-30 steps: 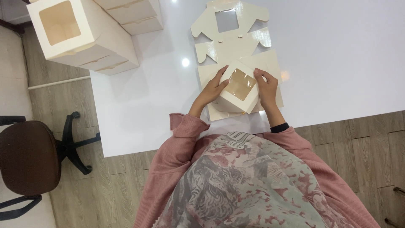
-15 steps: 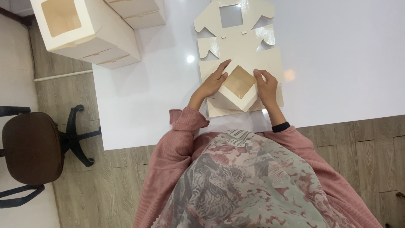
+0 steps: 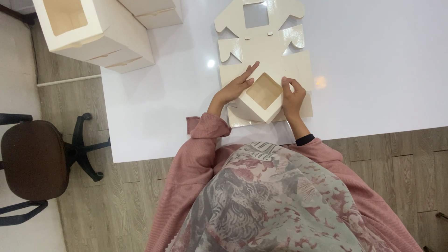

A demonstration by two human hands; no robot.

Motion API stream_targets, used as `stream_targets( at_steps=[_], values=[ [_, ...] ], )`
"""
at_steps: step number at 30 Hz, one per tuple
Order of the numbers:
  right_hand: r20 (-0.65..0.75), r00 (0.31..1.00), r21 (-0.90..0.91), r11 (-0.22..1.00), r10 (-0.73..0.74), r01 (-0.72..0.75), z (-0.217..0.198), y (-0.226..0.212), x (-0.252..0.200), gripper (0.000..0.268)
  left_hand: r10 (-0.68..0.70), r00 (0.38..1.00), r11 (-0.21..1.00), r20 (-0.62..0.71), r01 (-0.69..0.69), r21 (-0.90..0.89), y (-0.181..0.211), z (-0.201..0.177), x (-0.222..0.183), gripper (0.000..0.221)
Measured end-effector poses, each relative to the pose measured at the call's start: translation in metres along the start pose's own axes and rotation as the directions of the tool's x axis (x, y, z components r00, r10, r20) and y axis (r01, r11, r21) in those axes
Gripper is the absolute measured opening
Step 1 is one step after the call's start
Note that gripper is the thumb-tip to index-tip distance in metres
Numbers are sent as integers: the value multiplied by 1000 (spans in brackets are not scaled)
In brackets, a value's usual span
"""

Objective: Folding a flat cardboard cutout into a finished box with a clear window.

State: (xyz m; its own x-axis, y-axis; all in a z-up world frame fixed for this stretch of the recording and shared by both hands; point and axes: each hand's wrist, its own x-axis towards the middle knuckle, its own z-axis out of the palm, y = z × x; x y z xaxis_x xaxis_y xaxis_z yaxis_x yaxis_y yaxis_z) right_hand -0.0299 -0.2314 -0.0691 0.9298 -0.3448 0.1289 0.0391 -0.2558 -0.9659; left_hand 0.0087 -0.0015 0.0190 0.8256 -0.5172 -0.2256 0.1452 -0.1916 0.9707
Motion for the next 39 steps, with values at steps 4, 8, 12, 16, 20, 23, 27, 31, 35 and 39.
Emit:
stream_targets(
  at_steps=[4, 8, 12, 16, 20, 23, 27, 31, 35, 39],
  values=[
    [-28, 999, 1, 999, -37, 37, 0, 4, -1, 24, 1, 1000, 1000, 2, -1, -11, 1, 1, 0, 55],
    [-76, 996, 67, 996, -48, 53, 4, 5, -1, 25, 17, 999, 998, 27, -15, -56, -4, -1, 2, 56],
    [-92, 995, 45, 998, -33, 37, 5, 14, 1, 21, 75, 997, 993, 19, -73, -90, -8, -5, 3, 54],
    [-135, 991, 76, 997, 21, -11, 8, -9, -4, 24, 101, 995, 991, 19, -99, -87, -4, -10, 12, 51],
    [-113, 994, 142, 990, -6, 23, 1, -48, -11, 26, 172, 985, 983, 21, -170, -65, 15, -8, 2, 61],
    [17, 978, 185, 962, -208, 201, -11, -71, -19, 34, 193, 981, 980, 0, -193, -53, 13, 1, -19, 70],
    [190, 817, 150, 839, -544, 523, -18, -84, -37, 46, 248, 968, 969, -30, -248, -12, -18, 12, -39, 95],
    [237, 717, 201, 755, -656, 625, -19, -89, -46, 47, 269, 961, 960, -70, -273, -63, -43, 23, -57, 104],
    [388, 614, 101, 694, -688, 713, -30, -101, -48, 53, 319, 918, 941, -233, -337, -39, -60, 42, -71, 110],
    [642, 537, -35, 679, -547, 734, -52, -131, -36, 58, 333, 906, 940, -261, -300, 159, -67, 56, -82, 105]
  ],
)
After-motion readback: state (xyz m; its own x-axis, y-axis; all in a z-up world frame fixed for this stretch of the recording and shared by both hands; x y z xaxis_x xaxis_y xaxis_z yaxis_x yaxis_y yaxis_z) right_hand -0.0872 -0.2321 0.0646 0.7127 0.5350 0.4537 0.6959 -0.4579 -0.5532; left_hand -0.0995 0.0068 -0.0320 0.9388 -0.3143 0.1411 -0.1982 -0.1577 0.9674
